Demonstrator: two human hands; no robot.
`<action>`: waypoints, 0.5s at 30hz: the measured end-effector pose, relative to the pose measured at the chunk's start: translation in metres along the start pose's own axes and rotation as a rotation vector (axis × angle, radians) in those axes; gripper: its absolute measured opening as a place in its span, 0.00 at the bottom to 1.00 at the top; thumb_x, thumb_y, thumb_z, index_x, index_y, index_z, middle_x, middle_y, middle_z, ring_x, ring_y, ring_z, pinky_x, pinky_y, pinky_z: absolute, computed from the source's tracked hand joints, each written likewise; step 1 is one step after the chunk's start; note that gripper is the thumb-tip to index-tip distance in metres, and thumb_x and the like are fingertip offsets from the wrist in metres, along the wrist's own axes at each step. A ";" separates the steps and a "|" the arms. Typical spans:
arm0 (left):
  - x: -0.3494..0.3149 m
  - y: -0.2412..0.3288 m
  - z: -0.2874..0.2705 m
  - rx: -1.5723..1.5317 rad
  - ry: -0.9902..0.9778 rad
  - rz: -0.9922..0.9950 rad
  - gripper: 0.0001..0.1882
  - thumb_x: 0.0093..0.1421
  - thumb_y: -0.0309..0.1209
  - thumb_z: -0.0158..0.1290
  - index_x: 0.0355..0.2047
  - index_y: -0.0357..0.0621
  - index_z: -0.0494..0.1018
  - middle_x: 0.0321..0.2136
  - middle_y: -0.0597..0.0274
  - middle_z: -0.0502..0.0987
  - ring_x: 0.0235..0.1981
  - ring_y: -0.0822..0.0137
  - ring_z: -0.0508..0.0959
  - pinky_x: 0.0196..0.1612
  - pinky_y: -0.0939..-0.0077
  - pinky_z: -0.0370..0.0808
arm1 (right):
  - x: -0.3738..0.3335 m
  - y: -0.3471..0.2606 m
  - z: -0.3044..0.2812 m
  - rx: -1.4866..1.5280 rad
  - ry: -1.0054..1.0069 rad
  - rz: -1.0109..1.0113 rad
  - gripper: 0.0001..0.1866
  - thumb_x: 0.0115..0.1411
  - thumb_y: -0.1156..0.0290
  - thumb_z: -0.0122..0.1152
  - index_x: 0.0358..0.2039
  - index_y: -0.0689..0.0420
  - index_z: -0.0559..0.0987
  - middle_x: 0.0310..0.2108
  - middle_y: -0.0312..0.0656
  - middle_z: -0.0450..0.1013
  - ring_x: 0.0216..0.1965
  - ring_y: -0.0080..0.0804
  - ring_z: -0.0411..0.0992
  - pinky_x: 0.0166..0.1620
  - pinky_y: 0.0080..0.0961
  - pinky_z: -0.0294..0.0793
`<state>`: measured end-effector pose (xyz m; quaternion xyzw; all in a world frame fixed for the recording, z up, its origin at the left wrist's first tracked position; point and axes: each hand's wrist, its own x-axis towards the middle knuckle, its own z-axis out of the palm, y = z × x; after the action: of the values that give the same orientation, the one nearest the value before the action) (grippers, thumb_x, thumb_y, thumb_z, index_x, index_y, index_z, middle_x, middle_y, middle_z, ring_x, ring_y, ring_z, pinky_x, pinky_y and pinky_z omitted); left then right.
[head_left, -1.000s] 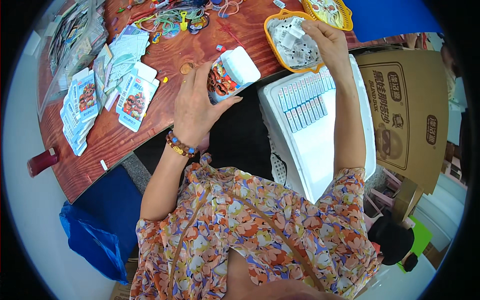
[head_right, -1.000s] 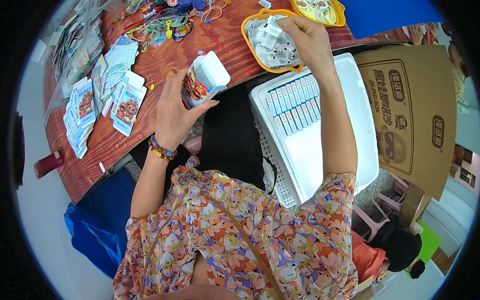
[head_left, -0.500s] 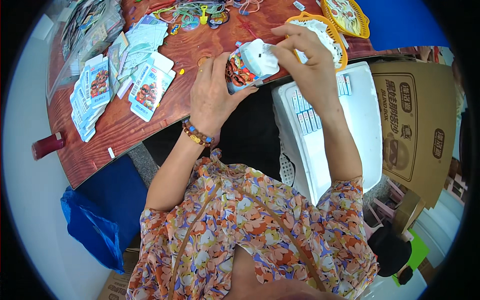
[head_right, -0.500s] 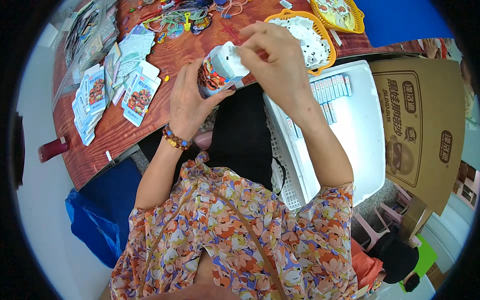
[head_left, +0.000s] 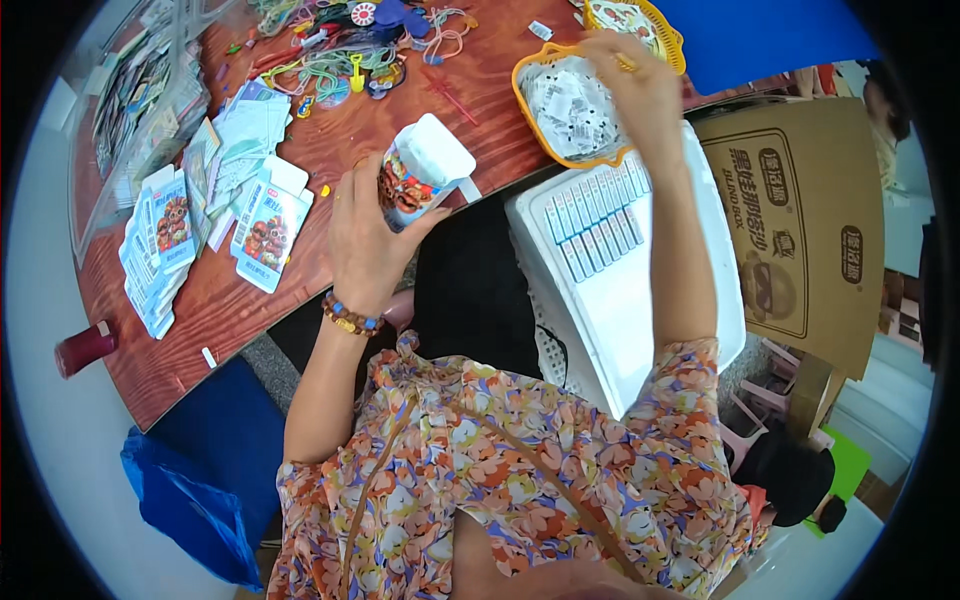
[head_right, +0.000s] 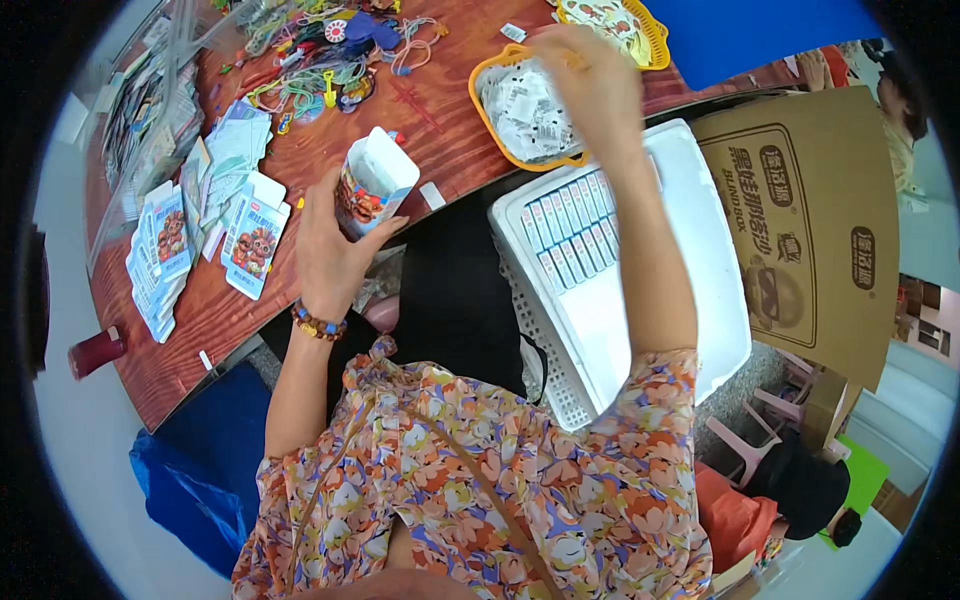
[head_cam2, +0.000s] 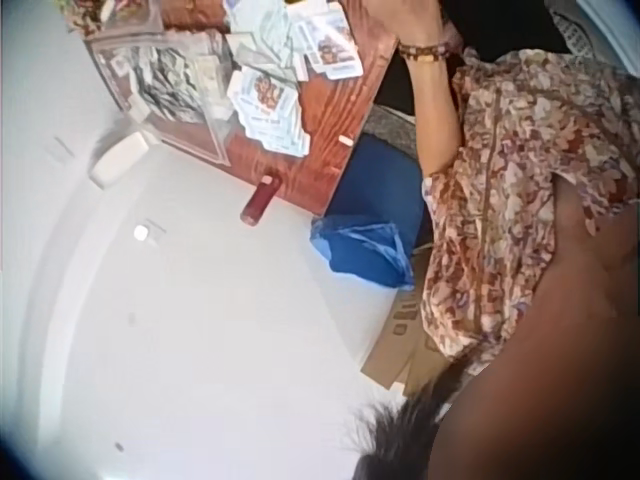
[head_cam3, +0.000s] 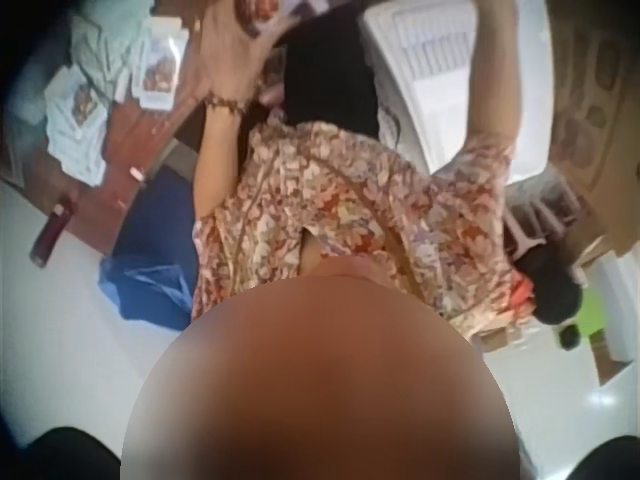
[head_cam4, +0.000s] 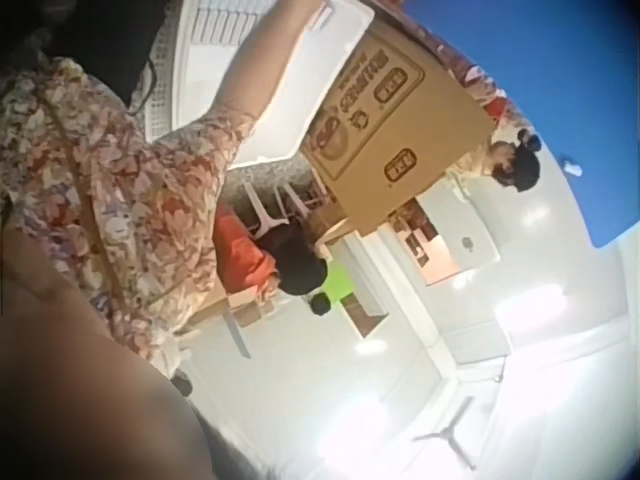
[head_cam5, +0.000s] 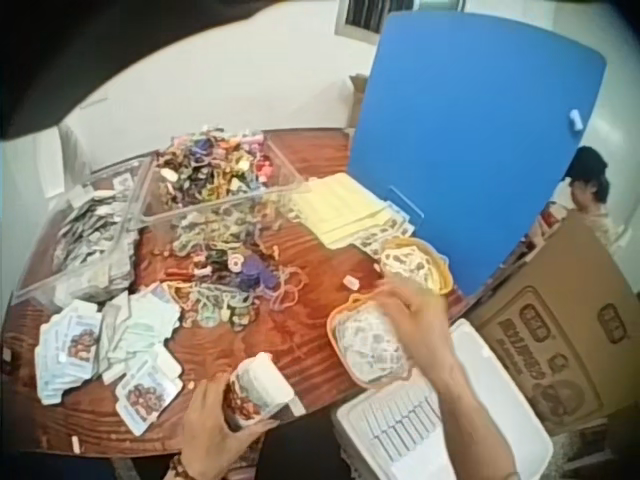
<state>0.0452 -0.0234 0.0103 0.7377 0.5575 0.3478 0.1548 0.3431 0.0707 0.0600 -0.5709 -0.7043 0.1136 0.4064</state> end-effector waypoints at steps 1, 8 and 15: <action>0.000 -0.001 -0.003 0.007 0.013 0.006 0.42 0.42 0.40 0.72 0.54 0.36 0.65 0.44 0.48 0.73 0.46 0.47 0.74 0.47 0.58 0.72 | 0.014 0.020 -0.012 -0.079 0.057 0.090 0.12 0.62 0.68 0.60 0.42 0.62 0.82 0.39 0.42 0.81 0.40 0.26 0.77 0.44 0.23 0.74; -0.007 -0.001 -0.006 -0.025 0.010 -0.054 0.42 0.43 0.39 0.71 0.56 0.37 0.65 0.45 0.48 0.72 0.46 0.48 0.73 0.48 0.59 0.72 | 0.075 0.116 -0.028 -0.610 -0.068 0.239 0.19 0.59 0.55 0.59 0.45 0.51 0.82 0.41 0.45 0.80 0.42 0.46 0.78 0.45 0.40 0.76; -0.013 -0.011 -0.015 -0.016 0.018 -0.050 0.43 0.44 0.41 0.71 0.56 0.37 0.64 0.45 0.48 0.72 0.46 0.48 0.73 0.47 0.58 0.72 | 0.092 0.127 0.000 -0.718 -0.095 0.129 0.19 0.58 0.54 0.62 0.43 0.54 0.82 0.39 0.49 0.79 0.42 0.45 0.78 0.46 0.40 0.75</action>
<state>0.0254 -0.0339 0.0099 0.7190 0.5745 0.3549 0.1643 0.4320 0.1942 0.0218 -0.7145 -0.6799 -0.0889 0.1389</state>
